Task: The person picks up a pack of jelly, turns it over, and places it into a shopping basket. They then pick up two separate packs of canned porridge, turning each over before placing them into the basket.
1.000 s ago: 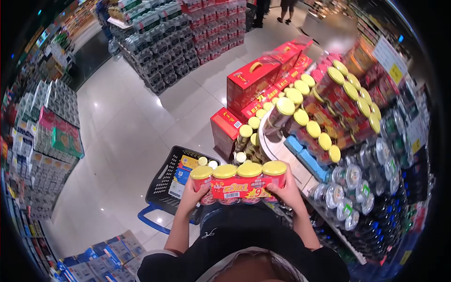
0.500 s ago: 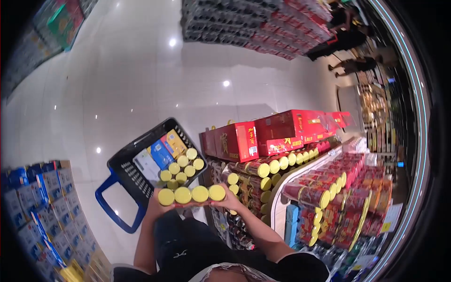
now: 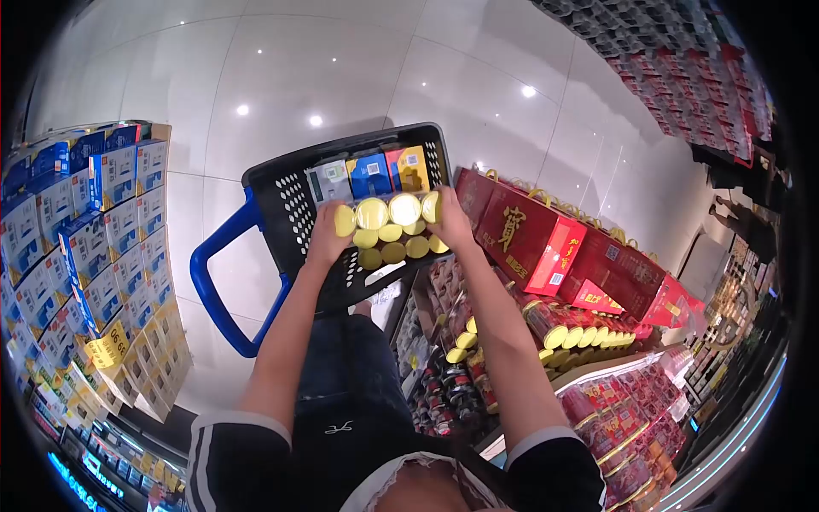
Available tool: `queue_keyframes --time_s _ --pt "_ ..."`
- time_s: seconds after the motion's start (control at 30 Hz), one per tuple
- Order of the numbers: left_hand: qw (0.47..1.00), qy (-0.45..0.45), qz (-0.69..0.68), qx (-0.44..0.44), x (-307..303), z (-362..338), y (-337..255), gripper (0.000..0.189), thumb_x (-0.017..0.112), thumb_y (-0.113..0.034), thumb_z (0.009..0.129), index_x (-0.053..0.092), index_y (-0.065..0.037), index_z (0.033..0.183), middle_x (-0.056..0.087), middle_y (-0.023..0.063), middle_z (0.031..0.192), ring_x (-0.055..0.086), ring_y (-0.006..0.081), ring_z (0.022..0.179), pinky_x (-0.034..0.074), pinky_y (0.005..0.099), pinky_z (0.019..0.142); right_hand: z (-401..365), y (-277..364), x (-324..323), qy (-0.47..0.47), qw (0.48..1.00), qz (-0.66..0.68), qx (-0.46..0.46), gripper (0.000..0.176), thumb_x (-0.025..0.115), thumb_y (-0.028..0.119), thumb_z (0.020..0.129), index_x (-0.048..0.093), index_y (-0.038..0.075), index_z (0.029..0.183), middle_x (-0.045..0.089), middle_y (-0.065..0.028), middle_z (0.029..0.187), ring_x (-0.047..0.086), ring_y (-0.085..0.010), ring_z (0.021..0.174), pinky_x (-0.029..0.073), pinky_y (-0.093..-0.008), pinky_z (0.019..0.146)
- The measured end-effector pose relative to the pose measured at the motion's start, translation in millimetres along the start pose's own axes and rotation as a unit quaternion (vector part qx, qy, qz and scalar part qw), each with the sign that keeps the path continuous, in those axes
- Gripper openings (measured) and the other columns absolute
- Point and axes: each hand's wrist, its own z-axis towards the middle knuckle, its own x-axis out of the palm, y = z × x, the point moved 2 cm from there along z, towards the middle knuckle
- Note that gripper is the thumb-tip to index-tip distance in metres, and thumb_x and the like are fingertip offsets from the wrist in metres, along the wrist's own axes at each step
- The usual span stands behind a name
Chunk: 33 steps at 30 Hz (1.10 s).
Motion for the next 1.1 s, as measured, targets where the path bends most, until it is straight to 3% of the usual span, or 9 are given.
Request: queue_keyframes --time_s 0.2,0.37,0.63,0.7,0.73,0.77,0.87,0.9,1.1 --pt "0.998 -0.03 -0.036 -0.044 53 10 29 0.058 0.073 -0.004 0.058 0.045 -0.003 0.109 0.047 0.0156 0.105 0.048 0.0338 0.101 0.041 0.038 0.087 61 -25 24 0.027 0.98 -0.198 -0.022 0.065 0.07 0.0 0.057 0.037 0.005 0.113 0.045 -0.0134 0.11 0.048 -0.0308 0.102 0.044 -0.0379 0.086" --pt "0.997 0.067 -0.017 -0.022 96 8 72 0.055 0.068 -0.027 0.071 0.045 -0.008 0.117 0.04 0.0213 0.121 0.042 0.0387 0.11 0.036 0.0419 0.093 52 -68 56 0.126 0.942 -0.308 0.036 0.034 0.05 0.007 0.078 0.041 0.002 0.11 0.049 -0.0115 0.108 0.048 -0.0266 0.105 0.048 -0.0345 0.083" --pt "0.991 0.134 0.001 -0.013 100 10 80 0.056 0.061 -0.03 0.075 0.04 -0.011 0.124 0.034 0.026 0.127 0.034 0.042 0.117 0.031 0.0435 0.097 29 -67 71 0.082 0.92 -0.382 -0.002 0.052 0.045 0.001 0.076 0.03 -0.006 0.126 0.038 -0.0188 0.128 0.039 -0.0292 0.118 0.037 -0.0341 0.096" --pt "0.978 0.185 0.077 -0.064 99 12 82 0.054 0.06 -0.027 0.075 0.041 -0.009 0.123 0.035 0.0271 0.126 0.036 0.0443 0.114 0.033 0.0453 0.096 -3 -58 78 0.06 0.97 -0.234 -0.01 0.051 0.045 0.003 0.075 0.034 -0.005 0.124 0.043 -0.0204 0.123 0.042 -0.0314 0.114 0.038 -0.0354 0.093" --pt "0.974 0.203 0.081 -0.062 93 13 76 0.053 0.059 -0.026 0.075 0.041 -0.008 0.122 0.039 0.0277 0.122 0.04 0.0443 0.11 0.035 0.0453 0.093 -20 -24 60 0.132 0.976 -0.126 0.117 0.049 0.046 0.003 0.073 0.037 -0.003 0.121 0.045 -0.023 0.118 0.046 -0.0337 0.109 0.039 -0.0368 0.092" --pt "0.97 0.219 0.087 -0.055 84 17 70 0.052 0.058 -0.025 0.076 0.041 -0.006 0.121 0.043 0.0283 0.118 0.043 0.0442 0.107 0.037 0.0453 0.091 -43 -35 78 0.046 0.994 -0.1 -0.002 0.046 0.047 0.002 0.072 0.04 -0.002 0.118 0.047 -0.024 0.115 0.048 -0.0353 0.104 0.04 -0.0387 0.09" --pt "0.963 0.252 0.092 -0.02 67 17 83 0.044 0.057 -0.025 0.076 0.047 0.0 0.111 0.055 0.025 0.1 0.053 0.0365 0.096 0.042 0.041 0.083 -106 -10 85 0.179 0.971 -0.071 0.139 0.041 0.054 0.007 0.07 0.045 -0.001 0.109 0.049 -0.0215 0.111 0.048 -0.0361 0.104 0.041 -0.0398 0.089" --pt "0.968 0.251 0.007 -0.024 60 15 89 0.04 0.057 -0.026 0.077 0.051 0.001 0.107 0.058 0.0226 0.097 0.056 0.034 0.093 0.044 0.0395 0.079 -138 -8 90 0.092 0.991 -0.067 0.065 0.042 0.058 0.01 0.071 0.046 0.0 0.11 0.05 -0.0205 0.11 0.048 -0.0352 0.104 0.041 -0.0404 0.089" --pt "0.943 0.325 -0.005 -0.075 19 -11 81 0.037 0.051 -0.037 0.084 0.055 -0.003 0.097 0.063 0.0125 0.071 0.063 0.0225 0.066 0.048 0.032 0.065 -252 -22 121 0.198 0.972 -0.021 0.122 0.042 0.062 0.024 0.073 0.053 0.004 0.108 0.061 -0.0185 0.095 0.058 -0.0344 0.09 0.046 -0.0418 0.08"
